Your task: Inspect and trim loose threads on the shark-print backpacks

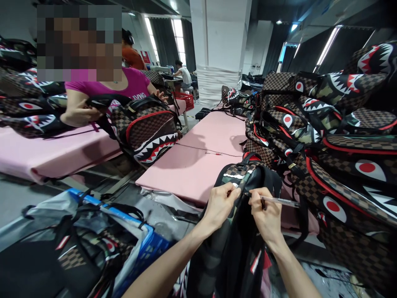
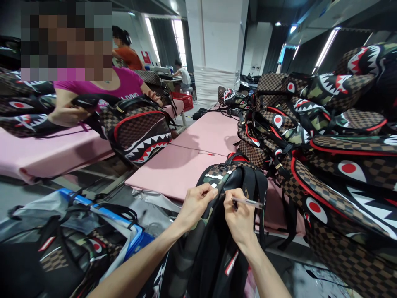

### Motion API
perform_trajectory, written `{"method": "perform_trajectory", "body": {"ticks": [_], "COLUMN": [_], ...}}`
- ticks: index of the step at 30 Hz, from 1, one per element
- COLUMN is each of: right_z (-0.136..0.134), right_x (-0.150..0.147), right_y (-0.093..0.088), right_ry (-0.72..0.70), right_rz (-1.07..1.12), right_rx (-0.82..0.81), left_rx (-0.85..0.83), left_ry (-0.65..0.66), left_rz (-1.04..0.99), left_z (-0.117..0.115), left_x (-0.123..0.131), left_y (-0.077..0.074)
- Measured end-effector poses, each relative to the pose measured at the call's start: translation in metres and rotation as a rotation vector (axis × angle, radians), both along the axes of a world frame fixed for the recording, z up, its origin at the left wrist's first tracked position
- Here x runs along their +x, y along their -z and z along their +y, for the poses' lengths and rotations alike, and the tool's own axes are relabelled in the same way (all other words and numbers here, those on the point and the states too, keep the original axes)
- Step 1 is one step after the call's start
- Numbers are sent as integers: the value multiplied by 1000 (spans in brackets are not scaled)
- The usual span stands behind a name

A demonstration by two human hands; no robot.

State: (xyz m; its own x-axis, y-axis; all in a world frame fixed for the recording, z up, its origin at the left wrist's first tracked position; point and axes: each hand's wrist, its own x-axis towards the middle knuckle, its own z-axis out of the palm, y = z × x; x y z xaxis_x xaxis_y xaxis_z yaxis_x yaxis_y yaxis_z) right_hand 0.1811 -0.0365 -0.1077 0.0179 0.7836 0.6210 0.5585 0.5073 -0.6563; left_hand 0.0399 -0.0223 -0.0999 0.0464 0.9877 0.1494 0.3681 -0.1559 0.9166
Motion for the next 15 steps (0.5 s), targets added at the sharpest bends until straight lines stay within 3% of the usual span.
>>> {"method": "perform_trajectory", "body": {"ticks": [15], "right_z": [7], "right_x": [0], "right_y": [-12], "right_ry": [-40], "right_rz": [-123], "right_rx": [113], "left_rx": [-17], "left_ry": [-18], "left_rz": [-21], "left_z": [2], "left_x": [1], "left_y": [2]}}
